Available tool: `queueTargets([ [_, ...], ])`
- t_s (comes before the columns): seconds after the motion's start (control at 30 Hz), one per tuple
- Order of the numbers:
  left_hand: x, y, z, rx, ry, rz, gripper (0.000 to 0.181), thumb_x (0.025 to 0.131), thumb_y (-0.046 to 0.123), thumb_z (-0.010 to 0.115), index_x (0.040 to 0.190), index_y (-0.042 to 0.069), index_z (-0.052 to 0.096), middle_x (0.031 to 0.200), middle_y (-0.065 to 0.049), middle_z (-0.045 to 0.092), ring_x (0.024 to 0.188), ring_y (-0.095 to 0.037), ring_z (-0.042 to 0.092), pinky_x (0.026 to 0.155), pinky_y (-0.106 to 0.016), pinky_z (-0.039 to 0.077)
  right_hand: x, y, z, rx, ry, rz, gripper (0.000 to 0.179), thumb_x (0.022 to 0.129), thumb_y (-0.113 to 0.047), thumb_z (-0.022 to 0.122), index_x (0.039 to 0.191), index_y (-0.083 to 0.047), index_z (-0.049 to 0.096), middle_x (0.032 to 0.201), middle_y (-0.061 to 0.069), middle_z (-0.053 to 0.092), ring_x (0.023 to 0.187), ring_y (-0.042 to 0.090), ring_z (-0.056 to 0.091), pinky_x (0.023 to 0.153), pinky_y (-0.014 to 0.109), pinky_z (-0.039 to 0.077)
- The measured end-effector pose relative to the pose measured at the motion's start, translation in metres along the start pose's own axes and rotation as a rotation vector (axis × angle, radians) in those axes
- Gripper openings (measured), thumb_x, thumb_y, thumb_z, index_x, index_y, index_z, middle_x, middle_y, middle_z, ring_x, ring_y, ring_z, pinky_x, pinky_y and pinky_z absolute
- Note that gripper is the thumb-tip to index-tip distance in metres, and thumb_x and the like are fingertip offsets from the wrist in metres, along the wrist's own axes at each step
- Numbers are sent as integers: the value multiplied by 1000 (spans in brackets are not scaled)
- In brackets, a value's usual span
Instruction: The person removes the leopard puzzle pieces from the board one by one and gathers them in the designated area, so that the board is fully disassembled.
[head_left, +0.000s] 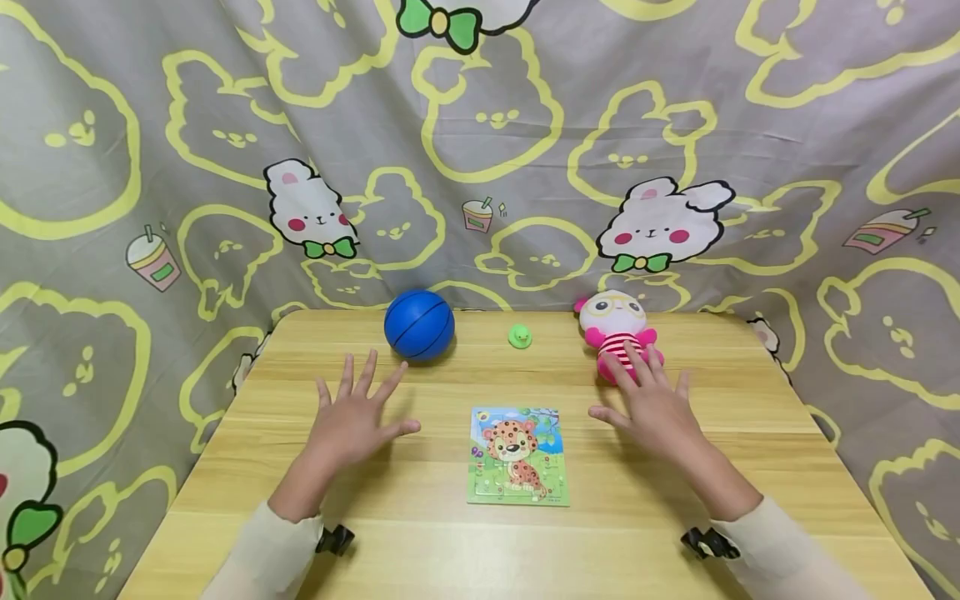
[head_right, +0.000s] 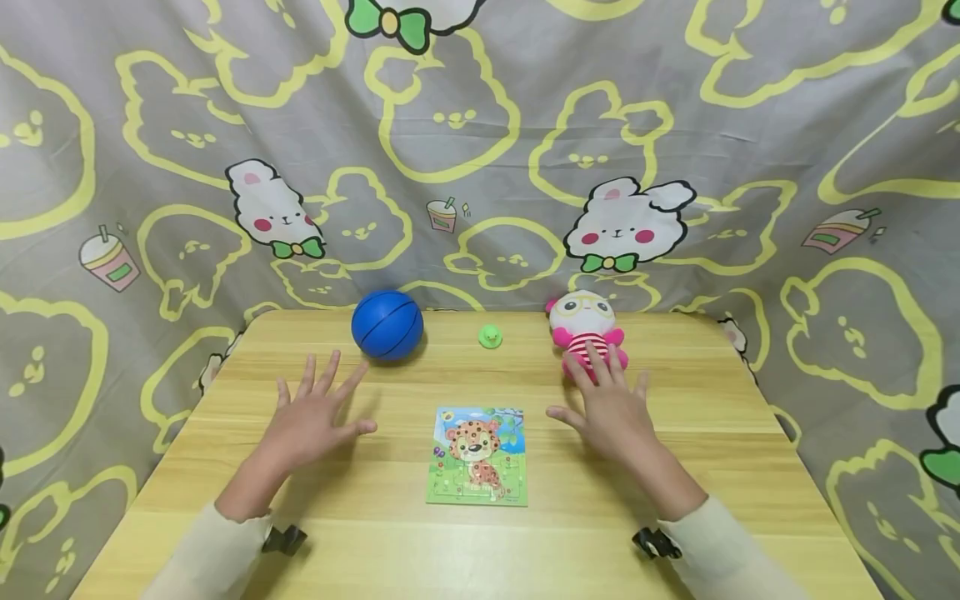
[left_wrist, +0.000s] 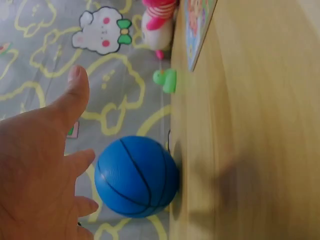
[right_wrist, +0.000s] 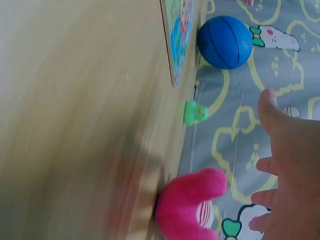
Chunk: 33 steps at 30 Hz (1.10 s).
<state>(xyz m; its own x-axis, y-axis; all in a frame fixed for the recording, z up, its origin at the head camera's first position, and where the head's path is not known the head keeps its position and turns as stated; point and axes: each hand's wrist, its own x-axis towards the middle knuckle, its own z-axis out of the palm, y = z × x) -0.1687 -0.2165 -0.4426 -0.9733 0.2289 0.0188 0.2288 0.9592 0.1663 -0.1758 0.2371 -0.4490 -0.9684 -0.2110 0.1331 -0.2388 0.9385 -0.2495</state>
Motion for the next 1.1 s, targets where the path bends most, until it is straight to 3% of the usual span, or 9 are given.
queueTargets([
  [0.13, -7, 8, 4, -16, -16, 33, 105, 78, 96, 36, 164, 36, 28, 173, -15, 5, 155, -51, -6, 109, -84, -1, 0, -7, 4, -7, 10, -46, 93, 89, -70, 64, 161, -17, 38, 168, 21, 23, 155, 50, 9, 108, 86, 5],
  [0.37, -17, 24, 13, -30, -53, 103, 90, 87, 74, 62, 163, 37, 31, 172, -13, 13, 156, -49, 1, 111, -83, 3, 2, -23, 11, -23, 15, -109, 93, 89, -63, 70, 162, -15, 36, 167, 22, 27, 153, 51, 17, 114, 80, 11],
  [0.6, -22, 44, 21, -44, -161, 210, 90, 87, 75, 61, 163, 37, 29, 173, -11, 14, 157, -47, 2, 113, -81, 6, 4, -40, 21, 43, -8, -179, 90, 90, -54, 75, 160, -12, 38, 169, 22, 22, 155, 47, 15, 120, 70, 14],
  [0.87, -29, 60, 34, -79, -248, 332, 88, 88, 76, 58, 163, 38, 30, 172, -12, 14, 155, -50, 7, 112, -82, 10, 9, -53, 36, 102, -41, -238, 88, 91, -52, 75, 160, -10, 39, 168, 20, 27, 154, 45, 21, 121, 66, 20],
  [1.1, -29, 69, 44, -61, -344, 393, 89, 88, 80, 53, 163, 42, 26, 173, -11, 14, 156, -48, 8, 111, -82, 16, 14, -64, 49, 153, -107, -279, 87, 93, -53, 71, 161, -12, 36, 167, 18, 30, 153, 42, 29, 118, 63, 30],
])
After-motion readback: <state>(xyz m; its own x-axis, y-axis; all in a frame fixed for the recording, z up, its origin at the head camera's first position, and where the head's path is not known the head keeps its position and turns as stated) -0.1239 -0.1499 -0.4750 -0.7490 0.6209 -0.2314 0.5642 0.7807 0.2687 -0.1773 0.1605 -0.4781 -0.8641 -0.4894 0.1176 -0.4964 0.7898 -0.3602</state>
